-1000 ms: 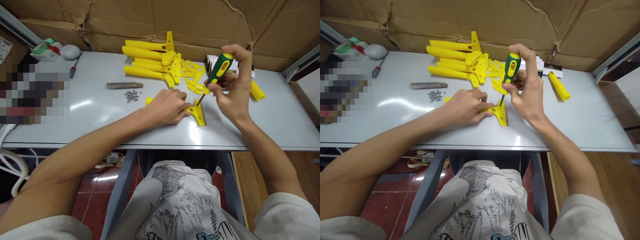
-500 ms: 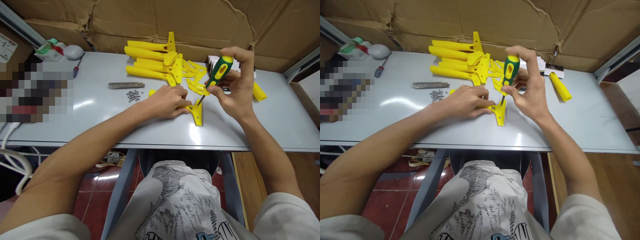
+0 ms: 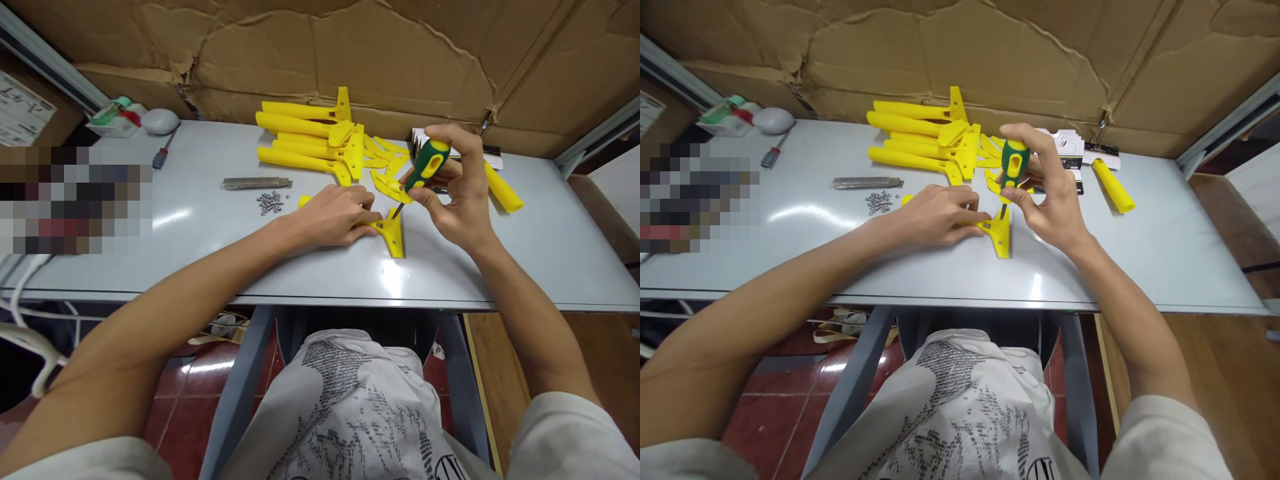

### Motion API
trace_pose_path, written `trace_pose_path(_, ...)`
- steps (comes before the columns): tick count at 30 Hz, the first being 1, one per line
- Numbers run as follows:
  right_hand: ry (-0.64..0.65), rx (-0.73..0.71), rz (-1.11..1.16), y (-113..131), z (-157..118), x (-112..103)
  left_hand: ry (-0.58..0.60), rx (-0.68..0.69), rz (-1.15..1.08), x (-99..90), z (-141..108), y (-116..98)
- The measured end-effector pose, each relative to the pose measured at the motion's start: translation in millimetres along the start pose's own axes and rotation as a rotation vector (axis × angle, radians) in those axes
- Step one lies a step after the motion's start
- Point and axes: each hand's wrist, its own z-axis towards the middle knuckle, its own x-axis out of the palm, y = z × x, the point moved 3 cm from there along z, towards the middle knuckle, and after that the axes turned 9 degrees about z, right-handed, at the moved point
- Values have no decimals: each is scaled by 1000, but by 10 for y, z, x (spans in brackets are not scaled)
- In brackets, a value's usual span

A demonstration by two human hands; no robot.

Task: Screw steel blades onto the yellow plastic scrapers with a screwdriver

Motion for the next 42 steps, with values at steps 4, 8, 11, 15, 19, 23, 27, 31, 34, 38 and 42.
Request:
trace_pose_path(4, 35, -60, 60, -8, 5, 29, -2, 18, 24, 10, -1, 13)
trace_pose_path(8, -21, 31, -18, -69, 5, 2, 2, 18, 42, 11, 5, 6)
trace_pose_path(11, -72, 58, -99, -68, -14, 4, 14, -8, 50, -5, 9, -23)
trace_pose_path(15, -102, 61, -175, -7, -54, 45, 6, -45, 53, -27, 6, -73)
trace_pose_path(19, -128, 32, -190, -7, -96, 56, 1, -49, 64, -19, 9, -89)
trace_pose_path(23, -101, -89, -82, 3, -121, 96, 0, -16, 81, -3, 15, -77)
trace_pose_path(27, -268, -103, -110, 57, -44, -114, 14, 3, 99, -5, 16, -64)
trace_pose_path(31, -406, 34, -324, -105, 106, -736, 60, 19, 136, 12, 27, -80)
trace_pose_path(34, -304, 292, -647, -373, 140, -1141, 74, 27, 160, 35, 38, -103)
trace_pose_path(38, -78, 451, -912, -648, 49, -1248, 29, 8, 175, 4, 40, -96)
trace_pose_path(42, -27, 528, -984, -861, -46, -1183, -41, -92, 137, -54, 33, 9)
